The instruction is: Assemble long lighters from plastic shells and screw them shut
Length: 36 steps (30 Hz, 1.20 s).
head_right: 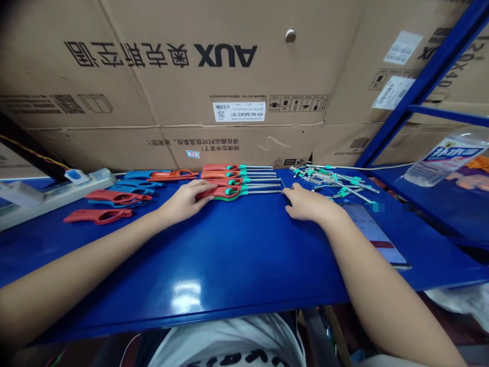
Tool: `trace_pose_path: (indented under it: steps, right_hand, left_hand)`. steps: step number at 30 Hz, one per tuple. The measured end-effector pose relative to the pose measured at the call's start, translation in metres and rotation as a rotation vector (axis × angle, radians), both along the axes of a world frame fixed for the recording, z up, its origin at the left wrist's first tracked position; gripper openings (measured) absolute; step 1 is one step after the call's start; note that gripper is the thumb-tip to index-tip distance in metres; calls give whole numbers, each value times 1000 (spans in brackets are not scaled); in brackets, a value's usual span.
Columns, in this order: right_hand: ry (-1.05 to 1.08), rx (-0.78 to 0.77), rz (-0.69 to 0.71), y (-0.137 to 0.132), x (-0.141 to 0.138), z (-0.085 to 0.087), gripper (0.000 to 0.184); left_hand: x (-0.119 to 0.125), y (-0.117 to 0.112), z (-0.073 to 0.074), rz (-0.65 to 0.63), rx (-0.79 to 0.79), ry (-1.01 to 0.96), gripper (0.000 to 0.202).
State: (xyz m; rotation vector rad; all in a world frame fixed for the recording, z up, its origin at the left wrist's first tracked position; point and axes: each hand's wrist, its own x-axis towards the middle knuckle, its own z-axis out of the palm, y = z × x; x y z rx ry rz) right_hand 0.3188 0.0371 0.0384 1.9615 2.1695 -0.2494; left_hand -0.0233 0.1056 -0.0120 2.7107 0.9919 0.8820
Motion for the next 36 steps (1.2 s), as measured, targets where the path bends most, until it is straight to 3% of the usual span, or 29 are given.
trace_pose_path:
  steps: [15,17,20,27,31,36]
  right_hand:
    - [22,-12,34,0,6,-1,61]
    - [31,-6,37,0,7,-2,61]
    - [70,13,43,0,10,-2,57]
    - [78,22,57,1,12,-5,57]
    - [99,45,69,2,14,-7,56]
    - [72,19,54,2,12,-6,61]
  left_hand:
    - [4,-12,11,43,32,-36,31]
    - [4,-12,16,104,34,-74,28]
    - [-4,-5,25,314,2,-33,28]
    - [-50,32,30,632,-46,161,27]
    - [-65,48,27,668,-90,283,28]
    - [-67,57,25,665,-99,366,28]
